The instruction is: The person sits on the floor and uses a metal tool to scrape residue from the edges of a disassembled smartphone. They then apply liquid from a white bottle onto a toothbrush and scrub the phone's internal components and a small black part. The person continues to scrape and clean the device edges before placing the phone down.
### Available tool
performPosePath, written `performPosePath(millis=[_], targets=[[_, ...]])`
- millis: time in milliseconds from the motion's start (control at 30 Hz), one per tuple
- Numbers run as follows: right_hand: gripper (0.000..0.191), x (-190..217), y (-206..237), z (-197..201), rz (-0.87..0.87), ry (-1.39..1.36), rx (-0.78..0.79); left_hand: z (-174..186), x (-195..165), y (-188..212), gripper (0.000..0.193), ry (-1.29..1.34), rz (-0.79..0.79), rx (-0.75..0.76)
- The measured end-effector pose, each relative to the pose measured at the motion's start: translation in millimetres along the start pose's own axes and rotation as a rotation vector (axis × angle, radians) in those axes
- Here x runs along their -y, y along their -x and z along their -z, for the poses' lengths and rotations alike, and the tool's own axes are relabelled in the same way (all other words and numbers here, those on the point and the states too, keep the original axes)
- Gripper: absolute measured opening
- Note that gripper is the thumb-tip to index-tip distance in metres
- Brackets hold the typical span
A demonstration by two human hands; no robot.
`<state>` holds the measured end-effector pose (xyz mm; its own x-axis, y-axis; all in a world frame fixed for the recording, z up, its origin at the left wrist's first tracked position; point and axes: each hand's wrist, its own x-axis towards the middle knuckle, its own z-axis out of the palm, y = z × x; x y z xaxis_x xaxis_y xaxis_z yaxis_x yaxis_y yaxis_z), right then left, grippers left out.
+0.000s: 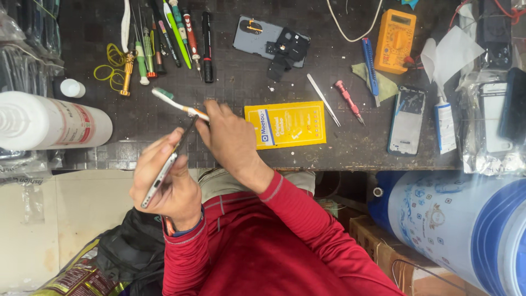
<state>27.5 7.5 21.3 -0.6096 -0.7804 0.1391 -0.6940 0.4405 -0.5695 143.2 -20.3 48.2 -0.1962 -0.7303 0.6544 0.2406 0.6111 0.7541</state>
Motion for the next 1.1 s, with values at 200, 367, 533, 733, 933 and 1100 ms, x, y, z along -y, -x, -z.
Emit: performPosePath(millis=[200, 367, 533, 733, 933, 1100], targets=[[0.033, -22, 35, 41, -0.176, -0.215, -0.052, -11, -2, 4, 0.022, 0.008, 0.045, 0.050], [0.025, -63, 70, 81, -0.210, -0.475, -0.158, -41, 2, 3, 0.024, 0.055, 0.109, 0.276], [0.025, -83, 84, 80, -0.482, -0.630, -0.269, -80, 16, 0, 0.028, 0.168, 0.163, 0.473], [0.065, -93, 72, 94, -0.113, 0.123, -0.322, -79, 19, 13, 0.020, 0.166, 0.190, 0.318], [0.072, -107, 55, 114, -0.254, 0.230, 0.036, -46, 17, 28, 0.019, 0.170, 0.199, 0.204], [0.089, -108, 50, 119, -0.160, 0.172, 0.000, -28, 17, 33, 0.023, 0.189, 0.193, 0.100]])
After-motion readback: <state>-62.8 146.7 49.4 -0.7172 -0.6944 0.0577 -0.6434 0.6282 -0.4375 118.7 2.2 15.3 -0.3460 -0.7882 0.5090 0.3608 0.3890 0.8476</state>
